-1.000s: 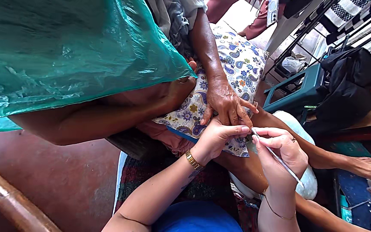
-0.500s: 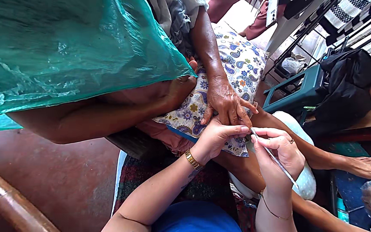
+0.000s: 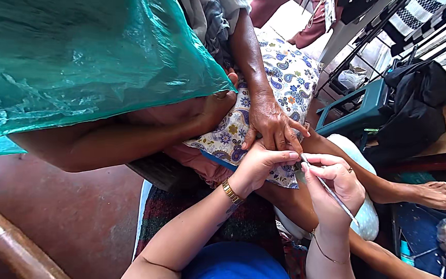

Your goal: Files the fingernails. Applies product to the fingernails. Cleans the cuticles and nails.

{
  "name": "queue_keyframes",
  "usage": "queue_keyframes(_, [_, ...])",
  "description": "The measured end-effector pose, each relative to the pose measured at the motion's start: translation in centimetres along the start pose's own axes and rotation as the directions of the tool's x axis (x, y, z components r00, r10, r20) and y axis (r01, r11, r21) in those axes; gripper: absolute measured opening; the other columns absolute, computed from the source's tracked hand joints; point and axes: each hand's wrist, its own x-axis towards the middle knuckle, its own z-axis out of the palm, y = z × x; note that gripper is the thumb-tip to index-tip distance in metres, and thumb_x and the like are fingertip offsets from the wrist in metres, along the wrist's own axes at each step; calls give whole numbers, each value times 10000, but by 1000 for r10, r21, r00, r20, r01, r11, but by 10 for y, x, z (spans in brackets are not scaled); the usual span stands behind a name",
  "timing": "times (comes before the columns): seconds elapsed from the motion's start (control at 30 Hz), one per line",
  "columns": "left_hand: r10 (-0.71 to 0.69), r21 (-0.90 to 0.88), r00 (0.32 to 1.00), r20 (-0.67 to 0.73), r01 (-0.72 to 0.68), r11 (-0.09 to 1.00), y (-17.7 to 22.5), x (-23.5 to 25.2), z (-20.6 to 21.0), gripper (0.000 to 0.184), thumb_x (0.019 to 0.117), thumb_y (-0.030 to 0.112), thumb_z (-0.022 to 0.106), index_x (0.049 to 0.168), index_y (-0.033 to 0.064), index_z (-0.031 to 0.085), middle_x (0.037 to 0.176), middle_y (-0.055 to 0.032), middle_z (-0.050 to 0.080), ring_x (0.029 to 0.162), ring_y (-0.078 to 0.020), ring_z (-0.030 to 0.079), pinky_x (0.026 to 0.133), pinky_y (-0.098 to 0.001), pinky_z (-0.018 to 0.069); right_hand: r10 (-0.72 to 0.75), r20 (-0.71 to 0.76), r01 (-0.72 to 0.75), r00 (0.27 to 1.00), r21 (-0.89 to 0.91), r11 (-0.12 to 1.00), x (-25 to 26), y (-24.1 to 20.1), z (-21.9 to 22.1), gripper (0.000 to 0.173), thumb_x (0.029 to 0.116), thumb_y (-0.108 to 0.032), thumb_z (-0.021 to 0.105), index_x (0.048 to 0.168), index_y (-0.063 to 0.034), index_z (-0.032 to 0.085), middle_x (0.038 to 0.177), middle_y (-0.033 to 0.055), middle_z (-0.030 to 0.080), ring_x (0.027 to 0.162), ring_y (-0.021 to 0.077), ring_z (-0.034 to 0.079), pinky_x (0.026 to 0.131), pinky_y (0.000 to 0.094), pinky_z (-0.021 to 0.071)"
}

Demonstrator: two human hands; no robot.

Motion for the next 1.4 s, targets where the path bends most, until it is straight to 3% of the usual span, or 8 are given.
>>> queue_keyframes(0.13, [3, 1, 1000, 0, -3, 1000, 1, 0, -1, 141, 866, -165, 648, 925, -37, 663, 818, -115, 724, 739, -146, 718, 781, -270, 609, 8, 9, -8, 1000, 14, 1000, 0, -1, 0, 107, 828, 49, 715, 799, -34, 655, 975, 93, 739, 964, 127, 727, 820, 212, 612])
queue_keyframes(0.57, [4, 0, 1000, 13, -4, 1000, 0, -1, -3, 167, 872, -162, 642, 993, -48, 659, 840, -115, 727, 759, -150, 724, 799, -275, 612, 41, 11, -41, 999, 48, 998, 1, 0, -1, 125, 820, 41, 730, 797, -55, 653, 977, 78, 742, 961, 136, 736, 809, 227, 625])
queue_keyframes(0.87, [0, 10, 1000, 5, 0, 1000, 1, -2, -2, 142, 871, -159, 648, 939, -35, 666, 819, -107, 725, 742, -139, 720, 780, -264, 610, 33, 4, -33, 999, 60, 998, 1, 2, 1, 116, 823, 44, 731, 797, -44, 660, 958, 80, 738, 942, 124, 728, 807, 217, 615])
queue_keyframes(1.4, [-5, 4, 1000, 9, 5, 1000, 0, -1, -3, 153, 871, -161, 646, 956, -35, 658, 830, -113, 722, 746, -143, 717, 787, -270, 610, 77, 28, -79, 997, 84, 993, 3, 2, -2, 119, 812, 43, 741, 795, -49, 667, 952, 82, 746, 920, 129, 731, 786, 222, 616])
